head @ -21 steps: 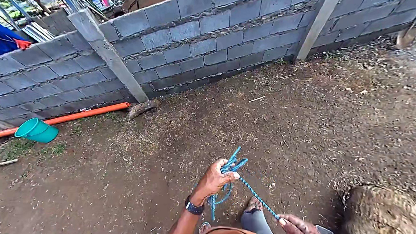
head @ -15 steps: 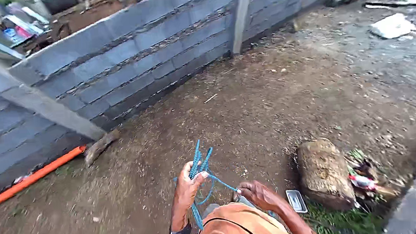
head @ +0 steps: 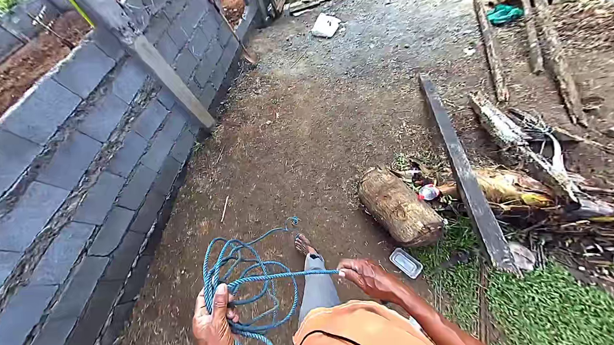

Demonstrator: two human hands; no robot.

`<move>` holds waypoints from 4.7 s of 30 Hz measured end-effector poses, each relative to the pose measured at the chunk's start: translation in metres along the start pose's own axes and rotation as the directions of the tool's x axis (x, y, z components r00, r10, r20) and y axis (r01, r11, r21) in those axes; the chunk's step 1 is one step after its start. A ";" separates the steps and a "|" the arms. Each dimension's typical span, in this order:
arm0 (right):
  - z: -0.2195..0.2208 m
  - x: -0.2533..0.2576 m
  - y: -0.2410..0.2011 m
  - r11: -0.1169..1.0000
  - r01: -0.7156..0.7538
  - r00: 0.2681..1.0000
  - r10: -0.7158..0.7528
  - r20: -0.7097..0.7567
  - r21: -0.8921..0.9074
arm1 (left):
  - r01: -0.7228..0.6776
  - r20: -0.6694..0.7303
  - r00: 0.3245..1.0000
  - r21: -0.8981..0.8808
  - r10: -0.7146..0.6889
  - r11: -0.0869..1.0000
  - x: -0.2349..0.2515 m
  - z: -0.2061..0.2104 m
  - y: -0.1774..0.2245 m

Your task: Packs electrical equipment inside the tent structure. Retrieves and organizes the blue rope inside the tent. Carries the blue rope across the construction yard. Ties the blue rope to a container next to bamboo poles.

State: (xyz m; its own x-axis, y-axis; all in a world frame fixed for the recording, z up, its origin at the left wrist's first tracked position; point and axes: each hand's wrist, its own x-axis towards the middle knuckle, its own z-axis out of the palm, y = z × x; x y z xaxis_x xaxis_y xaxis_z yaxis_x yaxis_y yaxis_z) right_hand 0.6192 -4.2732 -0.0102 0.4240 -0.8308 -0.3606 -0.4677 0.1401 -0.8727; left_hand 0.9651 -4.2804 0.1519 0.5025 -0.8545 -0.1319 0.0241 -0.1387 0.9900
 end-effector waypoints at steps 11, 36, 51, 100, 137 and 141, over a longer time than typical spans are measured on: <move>-0.152 0.158 0.005 0.941 -0.330 0.890 0.338 -0.306 0.077 | 0.049 0.147 0.988 -0.040 -0.042 0.998 0.297 0.179 0.021; -0.628 0.550 -0.011 0.508 0.374 0.580 0.524 -0.623 0.776 | 0.073 0.272 0.959 0.053 -0.084 0.996 0.641 0.581 0.071; -0.904 0.810 -0.015 0.330 0.537 0.744 0.248 -0.620 0.776 | 0.194 0.199 0.950 0.229 -0.241 0.954 0.891 0.871 0.029; -1.687 1.628 0.001 0.362 0.555 0.663 0.351 -0.661 0.749 | 0.146 0.343 0.900 0.343 -0.268 0.928 1.719 1.668 0.118; -2.136 2.593 -0.124 0.668 0.116 0.961 0.112 -0.253 0.735 | 0.080 0.157 0.981 0.216 -0.116 0.973 2.524 2.090 0.181; -2.168 2.679 -0.138 0.682 0.114 0.978 0.049 -0.201 0.722 | -0.007 0.177 0.984 0.140 -0.018 0.990 2.611 2.107 0.219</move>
State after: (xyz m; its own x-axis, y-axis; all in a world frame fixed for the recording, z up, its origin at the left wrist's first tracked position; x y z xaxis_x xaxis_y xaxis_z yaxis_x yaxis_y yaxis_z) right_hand 0.1391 -7.6862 -0.1419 0.2361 -0.9142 -0.3295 0.2894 0.3899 -0.8742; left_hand 0.4610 -7.5968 -0.0795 0.3415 -0.9268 -0.1565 -0.1004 -0.2015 0.9743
